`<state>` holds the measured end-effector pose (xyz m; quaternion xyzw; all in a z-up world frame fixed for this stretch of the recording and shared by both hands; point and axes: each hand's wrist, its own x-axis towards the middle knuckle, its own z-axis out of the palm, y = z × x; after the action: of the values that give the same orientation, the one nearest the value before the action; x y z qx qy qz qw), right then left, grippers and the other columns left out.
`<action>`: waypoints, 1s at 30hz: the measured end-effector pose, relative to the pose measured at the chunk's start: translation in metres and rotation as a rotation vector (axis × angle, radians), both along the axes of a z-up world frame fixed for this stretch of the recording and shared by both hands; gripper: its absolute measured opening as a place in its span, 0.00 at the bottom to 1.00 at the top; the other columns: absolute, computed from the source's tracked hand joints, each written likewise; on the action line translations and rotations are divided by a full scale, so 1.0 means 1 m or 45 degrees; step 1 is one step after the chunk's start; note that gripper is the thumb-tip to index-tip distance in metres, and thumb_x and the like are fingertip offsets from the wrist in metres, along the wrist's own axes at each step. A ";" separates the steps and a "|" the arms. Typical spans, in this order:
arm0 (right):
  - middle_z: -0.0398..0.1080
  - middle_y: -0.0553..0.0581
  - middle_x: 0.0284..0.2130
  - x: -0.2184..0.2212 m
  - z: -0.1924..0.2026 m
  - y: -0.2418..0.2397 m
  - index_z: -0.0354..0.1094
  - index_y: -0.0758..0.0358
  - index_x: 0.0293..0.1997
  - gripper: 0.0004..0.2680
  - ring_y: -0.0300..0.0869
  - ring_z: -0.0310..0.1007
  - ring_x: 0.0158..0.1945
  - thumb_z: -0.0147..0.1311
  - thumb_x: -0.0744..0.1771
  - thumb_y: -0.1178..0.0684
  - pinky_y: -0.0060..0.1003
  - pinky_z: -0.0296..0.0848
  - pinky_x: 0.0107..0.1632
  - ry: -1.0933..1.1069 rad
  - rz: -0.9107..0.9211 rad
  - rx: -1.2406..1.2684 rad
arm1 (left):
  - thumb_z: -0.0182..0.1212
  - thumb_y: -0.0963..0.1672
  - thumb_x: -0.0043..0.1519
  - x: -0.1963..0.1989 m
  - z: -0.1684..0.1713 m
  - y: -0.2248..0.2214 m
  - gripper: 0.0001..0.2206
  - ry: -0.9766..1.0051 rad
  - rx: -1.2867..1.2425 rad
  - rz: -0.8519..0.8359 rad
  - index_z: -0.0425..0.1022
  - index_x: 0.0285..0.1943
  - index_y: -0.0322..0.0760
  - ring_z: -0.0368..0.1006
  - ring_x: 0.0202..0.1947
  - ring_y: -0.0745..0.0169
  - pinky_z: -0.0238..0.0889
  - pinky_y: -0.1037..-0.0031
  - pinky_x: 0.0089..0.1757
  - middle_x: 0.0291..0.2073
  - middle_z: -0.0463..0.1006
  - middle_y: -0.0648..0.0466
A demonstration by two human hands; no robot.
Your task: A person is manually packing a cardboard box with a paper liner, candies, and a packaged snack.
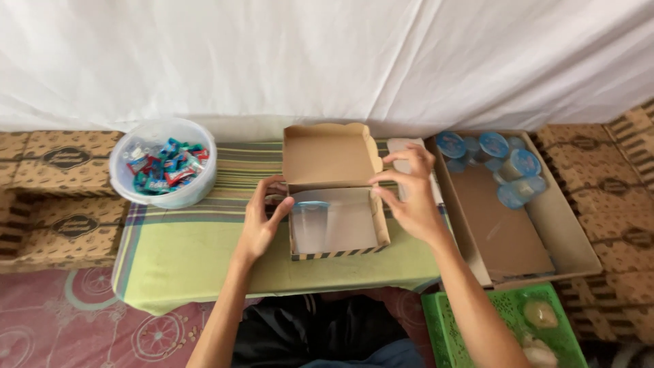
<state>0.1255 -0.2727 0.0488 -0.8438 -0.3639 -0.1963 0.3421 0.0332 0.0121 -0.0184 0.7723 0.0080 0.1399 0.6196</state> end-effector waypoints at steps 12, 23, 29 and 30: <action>0.67 0.53 0.43 -0.111 -0.054 -0.251 0.73 0.66 0.41 0.08 0.39 0.65 0.46 0.54 0.63 0.69 0.31 0.64 0.51 0.357 -0.831 0.542 | 0.57 0.41 0.66 0.007 -0.024 0.000 0.20 0.052 -0.066 -0.021 0.63 0.67 0.30 0.68 0.46 0.58 0.62 0.72 0.47 0.51 0.71 0.47; 0.68 0.67 0.55 -0.166 -0.192 -0.348 0.67 0.58 0.61 0.23 0.56 0.67 0.57 0.60 0.59 0.63 0.51 0.67 0.59 1.177 -1.238 -0.660 | 0.49 0.37 0.69 0.001 -0.016 -0.009 0.19 0.035 -0.054 -0.061 0.57 0.70 0.24 0.61 0.54 0.53 0.55 0.68 0.57 0.57 0.65 0.40; 0.50 0.72 0.67 -0.167 -0.211 -0.336 0.59 0.44 0.69 0.34 0.64 0.45 0.73 0.69 0.54 0.55 0.69 0.47 0.69 1.146 -1.120 -1.189 | 0.49 0.37 0.69 -0.001 -0.011 -0.011 0.19 0.032 -0.015 -0.048 0.57 0.70 0.24 0.62 0.53 0.52 0.55 0.67 0.55 0.57 0.66 0.39; 0.42 0.73 0.72 -0.167 -0.218 -0.338 0.58 0.43 0.67 0.36 0.66 0.40 0.75 0.71 0.52 0.56 0.74 0.43 0.71 1.111 -1.120 -1.266 | 0.49 0.37 0.69 -0.002 -0.008 -0.013 0.19 0.045 -0.019 -0.043 0.58 0.69 0.24 0.62 0.54 0.51 0.55 0.66 0.55 0.57 0.66 0.39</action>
<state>-0.0420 -0.6104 -0.1696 -0.9647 0.1247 0.2206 -0.0721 0.0315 -0.0014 -0.0262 0.7701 0.0070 0.1157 0.6274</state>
